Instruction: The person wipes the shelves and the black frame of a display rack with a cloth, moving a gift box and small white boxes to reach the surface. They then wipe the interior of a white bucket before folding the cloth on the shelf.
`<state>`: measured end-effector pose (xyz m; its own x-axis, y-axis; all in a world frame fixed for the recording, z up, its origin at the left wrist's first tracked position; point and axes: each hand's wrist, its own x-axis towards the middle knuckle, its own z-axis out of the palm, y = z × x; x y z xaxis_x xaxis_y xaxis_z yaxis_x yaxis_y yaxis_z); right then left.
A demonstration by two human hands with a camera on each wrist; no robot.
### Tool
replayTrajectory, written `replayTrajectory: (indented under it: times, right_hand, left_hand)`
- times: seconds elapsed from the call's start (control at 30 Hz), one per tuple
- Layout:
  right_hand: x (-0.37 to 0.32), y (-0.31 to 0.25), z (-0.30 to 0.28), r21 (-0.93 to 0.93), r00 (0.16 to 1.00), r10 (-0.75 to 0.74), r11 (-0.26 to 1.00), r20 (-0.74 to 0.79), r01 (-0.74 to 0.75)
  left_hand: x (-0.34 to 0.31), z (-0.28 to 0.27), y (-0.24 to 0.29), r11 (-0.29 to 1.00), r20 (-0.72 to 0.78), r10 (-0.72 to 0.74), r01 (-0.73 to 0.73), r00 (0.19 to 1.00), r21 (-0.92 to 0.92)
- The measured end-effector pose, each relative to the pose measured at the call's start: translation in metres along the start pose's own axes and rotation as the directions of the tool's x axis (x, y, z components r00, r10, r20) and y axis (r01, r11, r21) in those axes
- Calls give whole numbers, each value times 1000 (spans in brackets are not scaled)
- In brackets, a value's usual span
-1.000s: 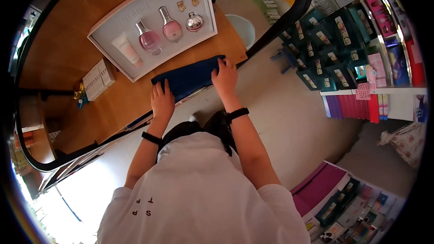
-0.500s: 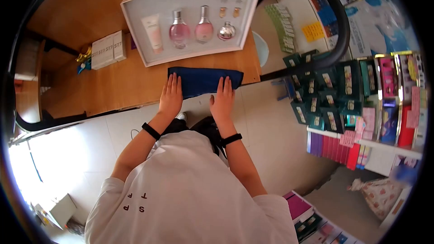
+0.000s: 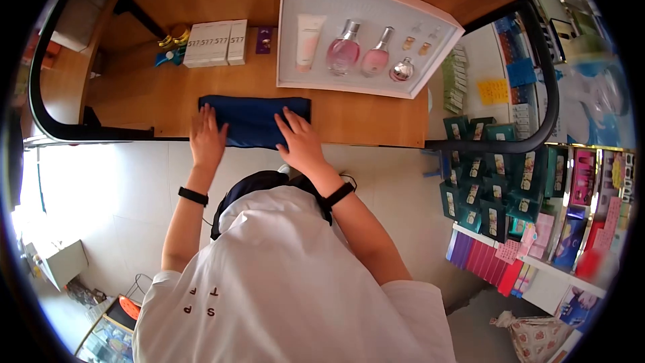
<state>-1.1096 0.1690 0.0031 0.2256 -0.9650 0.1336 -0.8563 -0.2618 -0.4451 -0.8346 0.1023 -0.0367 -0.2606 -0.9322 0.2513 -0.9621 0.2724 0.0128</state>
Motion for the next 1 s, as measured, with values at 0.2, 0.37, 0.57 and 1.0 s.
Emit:
replayTrajectory:
  times: [0.2, 0.37, 0.57, 1.0]
  right_hand:
    - [35, -37, 37, 67, 986, -138, 989, 91, 132]
    - [31, -34, 39, 48, 996, -92, 995, -2, 92]
    - [-3, 21, 17, -14, 994, 39, 999, -100, -40]
    - [-120, 84, -33, -78, 871, 420, 889, -256, -452]
  left_hand:
    - [35, 8, -81, 970, 96, -81, 57, 992, 236]
    - [42, 28, -60, 940, 101, -21, -15, 995, 342]
    - [21, 24, 16, 957, 124, 87, -118, 988, 266]
    - [5, -8, 169, 917, 228, 398, -389, 889, -86]
